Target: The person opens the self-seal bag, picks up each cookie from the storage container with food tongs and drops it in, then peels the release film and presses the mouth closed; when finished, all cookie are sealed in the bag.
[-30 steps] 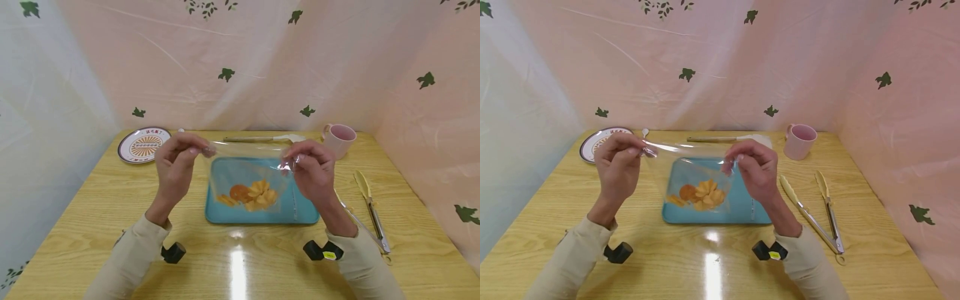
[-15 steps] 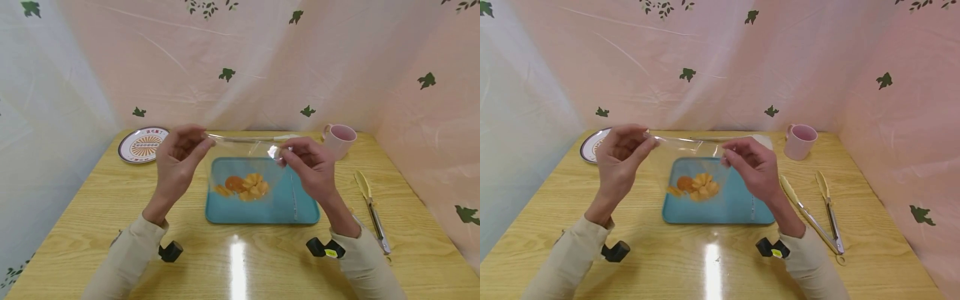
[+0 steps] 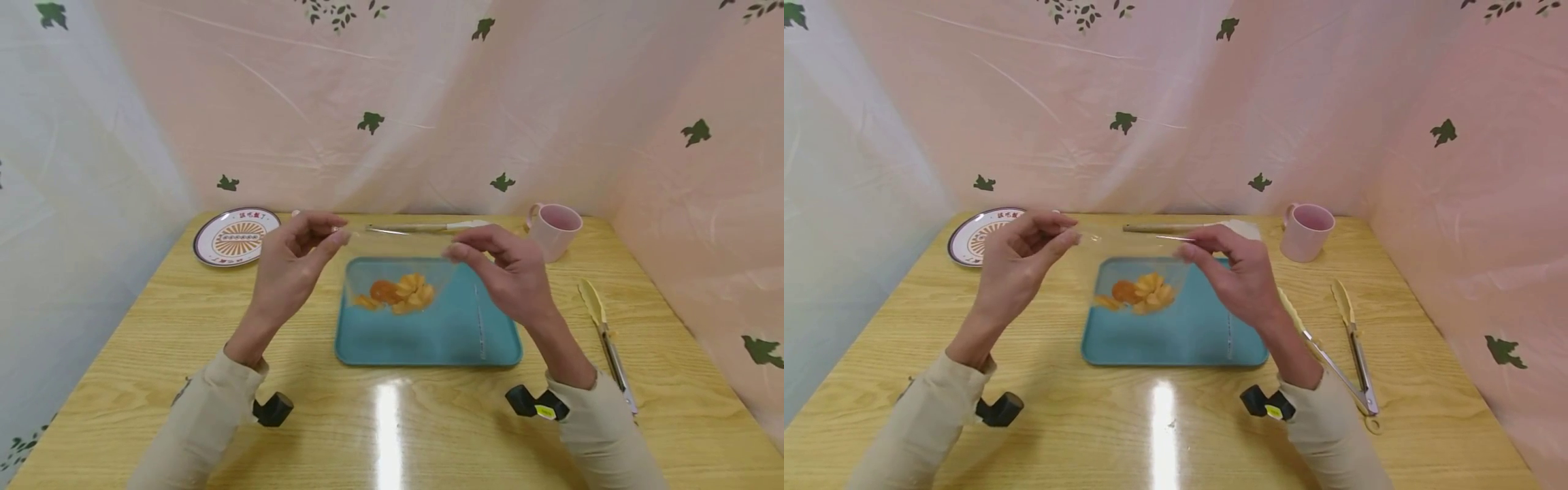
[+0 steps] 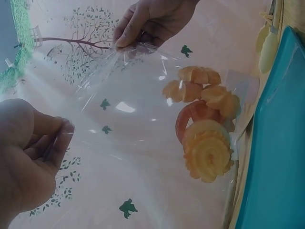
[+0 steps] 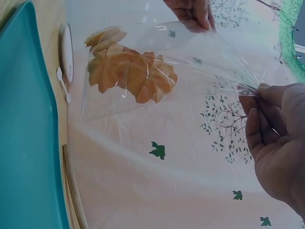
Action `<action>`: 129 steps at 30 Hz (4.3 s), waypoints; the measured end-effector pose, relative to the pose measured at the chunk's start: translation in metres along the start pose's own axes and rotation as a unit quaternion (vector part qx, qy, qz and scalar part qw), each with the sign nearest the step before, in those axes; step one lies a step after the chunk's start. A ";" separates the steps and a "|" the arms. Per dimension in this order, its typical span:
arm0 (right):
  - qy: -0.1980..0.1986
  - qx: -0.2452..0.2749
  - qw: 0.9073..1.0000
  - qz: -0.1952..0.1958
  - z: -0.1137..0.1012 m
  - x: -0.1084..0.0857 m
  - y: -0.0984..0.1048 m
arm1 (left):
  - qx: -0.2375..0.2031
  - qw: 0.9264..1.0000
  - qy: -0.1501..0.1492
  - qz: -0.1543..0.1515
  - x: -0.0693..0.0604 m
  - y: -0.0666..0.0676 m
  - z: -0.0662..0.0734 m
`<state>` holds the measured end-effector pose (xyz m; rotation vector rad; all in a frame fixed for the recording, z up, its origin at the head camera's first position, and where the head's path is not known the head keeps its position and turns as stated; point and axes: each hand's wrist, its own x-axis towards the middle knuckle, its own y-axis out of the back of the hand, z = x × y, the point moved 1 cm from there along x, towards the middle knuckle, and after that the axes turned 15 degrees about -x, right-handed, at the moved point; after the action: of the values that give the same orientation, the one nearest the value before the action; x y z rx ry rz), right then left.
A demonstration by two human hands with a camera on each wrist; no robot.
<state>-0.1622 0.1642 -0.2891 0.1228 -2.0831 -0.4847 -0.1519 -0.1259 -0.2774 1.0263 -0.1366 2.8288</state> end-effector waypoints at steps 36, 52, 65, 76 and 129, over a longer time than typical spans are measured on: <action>-0.052 -0.131 0.982 -0.126 -0.001 -0.002 -0.024 | -0.014 0.997 -0.028 -0.076 -0.001 -0.002 0.004; 0.093 -0.190 0.965 -0.156 -0.020 0.021 -0.048 | 0.060 0.984 -0.097 -0.133 -0.005 -0.023 -0.009; 0.086 -0.190 0.963 -0.173 -0.016 0.018 -0.035 | 0.018 0.986 -0.112 -0.121 -0.008 -0.022 -0.011; 0.081 -0.206 0.958 -0.182 -0.014 0.013 -0.023 | -0.001 0.988 -0.115 -0.100 -0.010 -0.020 -0.012; 0.079 -0.117 0.975 -0.172 0.018 -0.009 0.008 | -0.029 0.995 -0.078 -0.046 -0.009 -0.006 -0.019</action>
<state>-0.1719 0.1794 -0.3015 0.3747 -1.8388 -0.8970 -0.1560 -0.1181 -0.2971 1.2071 -0.1811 2.6454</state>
